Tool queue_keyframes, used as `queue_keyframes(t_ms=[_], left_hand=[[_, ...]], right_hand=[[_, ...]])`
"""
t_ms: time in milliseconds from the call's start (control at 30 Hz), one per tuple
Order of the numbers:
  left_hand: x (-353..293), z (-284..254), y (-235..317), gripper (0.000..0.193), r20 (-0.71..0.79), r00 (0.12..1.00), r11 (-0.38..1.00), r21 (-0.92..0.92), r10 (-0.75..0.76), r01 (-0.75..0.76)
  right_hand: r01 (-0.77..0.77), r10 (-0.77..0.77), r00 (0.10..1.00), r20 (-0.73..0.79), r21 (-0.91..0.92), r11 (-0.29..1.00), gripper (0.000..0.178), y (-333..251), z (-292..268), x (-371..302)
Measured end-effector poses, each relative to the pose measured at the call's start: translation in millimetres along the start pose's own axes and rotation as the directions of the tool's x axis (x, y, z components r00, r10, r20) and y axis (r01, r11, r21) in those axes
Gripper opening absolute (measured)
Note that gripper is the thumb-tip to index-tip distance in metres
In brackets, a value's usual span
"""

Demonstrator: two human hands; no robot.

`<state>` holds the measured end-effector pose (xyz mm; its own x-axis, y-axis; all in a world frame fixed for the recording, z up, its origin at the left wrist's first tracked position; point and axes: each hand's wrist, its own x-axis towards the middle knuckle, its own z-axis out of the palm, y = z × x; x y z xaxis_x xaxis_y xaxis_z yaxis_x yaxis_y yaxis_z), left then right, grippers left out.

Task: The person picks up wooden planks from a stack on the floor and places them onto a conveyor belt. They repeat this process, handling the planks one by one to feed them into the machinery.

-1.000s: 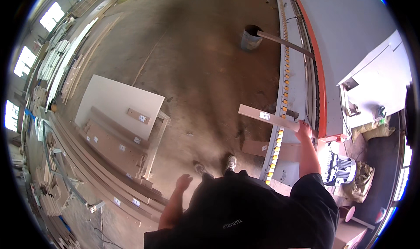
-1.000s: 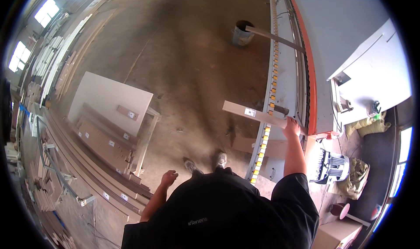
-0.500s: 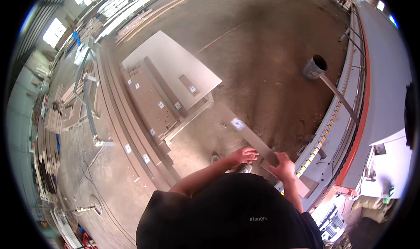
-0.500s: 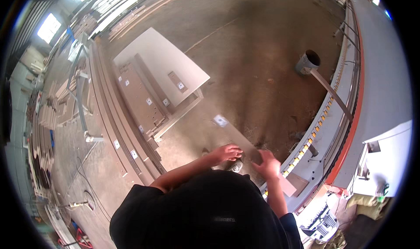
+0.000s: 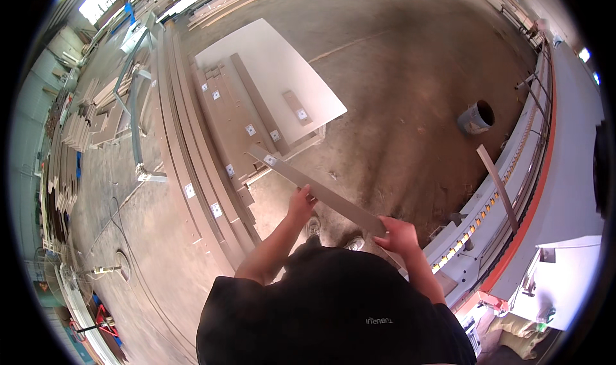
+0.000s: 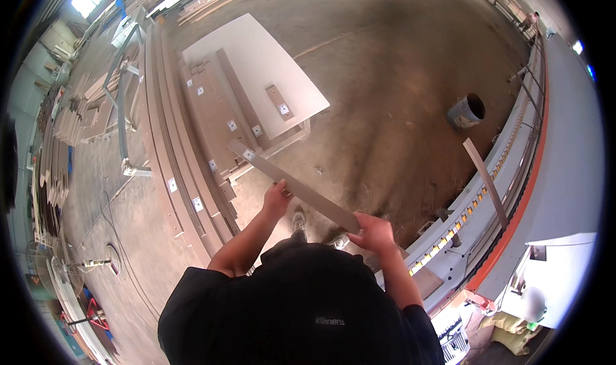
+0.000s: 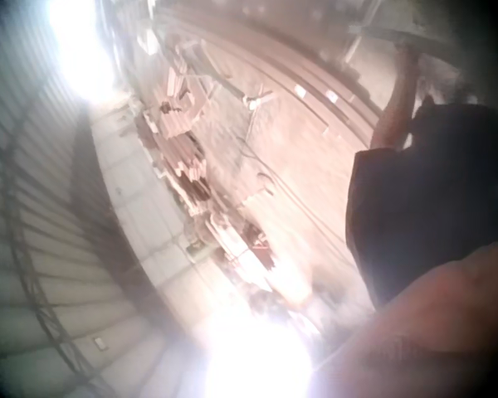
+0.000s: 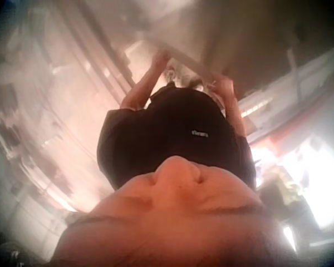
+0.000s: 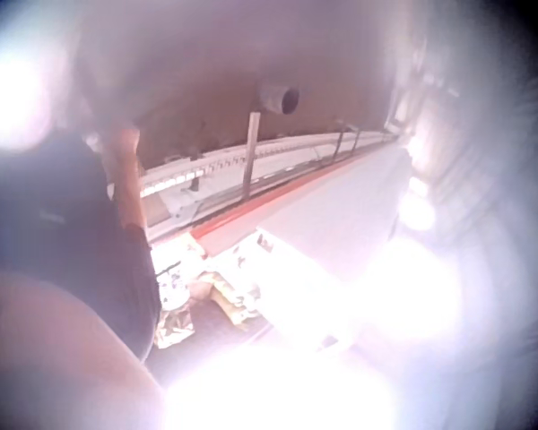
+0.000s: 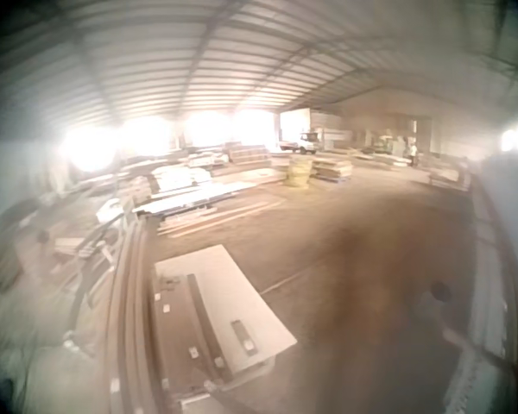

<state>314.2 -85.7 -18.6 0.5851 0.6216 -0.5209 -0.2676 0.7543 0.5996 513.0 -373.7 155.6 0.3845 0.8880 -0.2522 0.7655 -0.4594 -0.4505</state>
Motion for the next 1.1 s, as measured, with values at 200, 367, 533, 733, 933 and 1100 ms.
queue_keyframes(t_ms=[200, 367, 533, 733, 933, 1100], left_hand=[[-28.6, 1.0, 18.3, 0.047, -0.148, 0.989, 0.973, 0.223, -0.018, 0.051], [-69.4, -10.4, 24.5, 0.087, -0.327, 0.935, 0.915, 0.403, 0.139, 0.005], [-20.5, -90.5, 34.9, 0.092, -0.425, 0.821, 0.55, 0.818, 0.38, 0.169], [81.7, -133.5, 110.6, 0.089, -0.432, 0.732, 0.282, 0.901, 0.527, 0.329], [191.3, -176.6, 165.8, 0.103, -0.4, 0.67, 0.186, 0.91, 0.626, 0.37], [212.2, -102.2, 167.1, 0.108, -0.507, 0.65, 0.126, 0.832, 0.566, 0.54]], right_hand=[[0.226, -0.229, 0.972, 0.057, 0.052, 0.973, 0.075, -91.2, 39.2, 84.7], [0.27, -0.295, 0.927, 0.231, 0.135, 0.953, 0.074, -91.0, 54.0, 88.4], [0.089, -0.138, 0.964, 0.226, 0.214, 0.973, 0.071, -48.3, 75.4, 70.2], [-0.174, 0.137, 0.974, 0.183, 0.208, 0.962, 0.07, -1.5, 92.0, 24.1], [-0.413, 0.364, 0.905, 0.221, 0.249, 0.876, 0.066, 12.4, 91.6, -28.9], [-0.559, 0.521, 0.829, 0.203, 0.277, 0.781, 0.064, 5.9, 101.6, -71.8]])
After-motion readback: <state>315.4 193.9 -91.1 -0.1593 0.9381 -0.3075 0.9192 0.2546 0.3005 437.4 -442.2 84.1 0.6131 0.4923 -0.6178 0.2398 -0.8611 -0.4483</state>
